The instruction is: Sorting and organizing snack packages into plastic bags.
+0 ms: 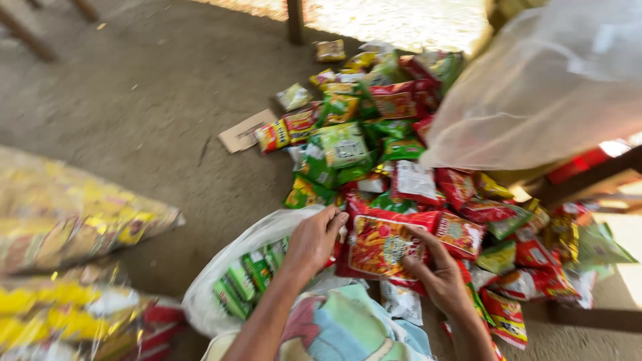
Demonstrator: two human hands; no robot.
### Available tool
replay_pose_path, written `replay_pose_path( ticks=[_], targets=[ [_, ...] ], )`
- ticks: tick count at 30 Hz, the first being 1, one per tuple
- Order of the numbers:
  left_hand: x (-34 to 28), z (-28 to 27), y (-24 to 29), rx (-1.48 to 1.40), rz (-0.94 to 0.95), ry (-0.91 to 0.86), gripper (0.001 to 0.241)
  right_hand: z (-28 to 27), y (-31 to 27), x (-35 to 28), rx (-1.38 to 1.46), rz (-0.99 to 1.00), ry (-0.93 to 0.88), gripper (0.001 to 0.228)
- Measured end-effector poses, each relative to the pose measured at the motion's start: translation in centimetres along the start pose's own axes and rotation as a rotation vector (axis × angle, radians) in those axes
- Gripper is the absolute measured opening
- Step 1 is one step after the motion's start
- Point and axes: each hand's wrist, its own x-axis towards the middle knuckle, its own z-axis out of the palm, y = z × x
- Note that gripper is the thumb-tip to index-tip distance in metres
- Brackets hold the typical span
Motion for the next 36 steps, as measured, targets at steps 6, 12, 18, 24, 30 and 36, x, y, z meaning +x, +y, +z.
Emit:
replay_pose_path(
  ticks=[6,12,18,24,30,36],
  targets=[
    [1.6,-7.7,-4.9,0.069,-0.386,-0.095,0.027,4.1,-0.9,2.3,-0.322,-0.113,-0.107,0.054],
    [-1.1,-7.1,-14.6,0.414,-0.563,-0.269,0.031,12.4,-1.4,4.1,-0.778,-0.085,-0.384,0.051],
    [-1.6,-4.4,-17.5,0.552,-0.628,-0.591,0.038,17.4,1.6,5.2,-1.026,-0.188,-0.571,0.051],
    [-1.1,-3.8,-16.9,0.527,-0.691,-0.597,0.046,19.3,5.5,6.6,-1.168,-0.371,-0.572,0.055],
    [-1.2,-0.9,-18.6,0.575,-0.748,-0.839,0.052,21.0,8.3,8.1,-1.382,-0.429,-0.524,0.047],
    [-1.9,0.4,-17.4,0.625,-0.768,-1.033,0.087,19.6,6.6,8.0,-1.296,-0.458,-0.438,0.048]
  ],
)
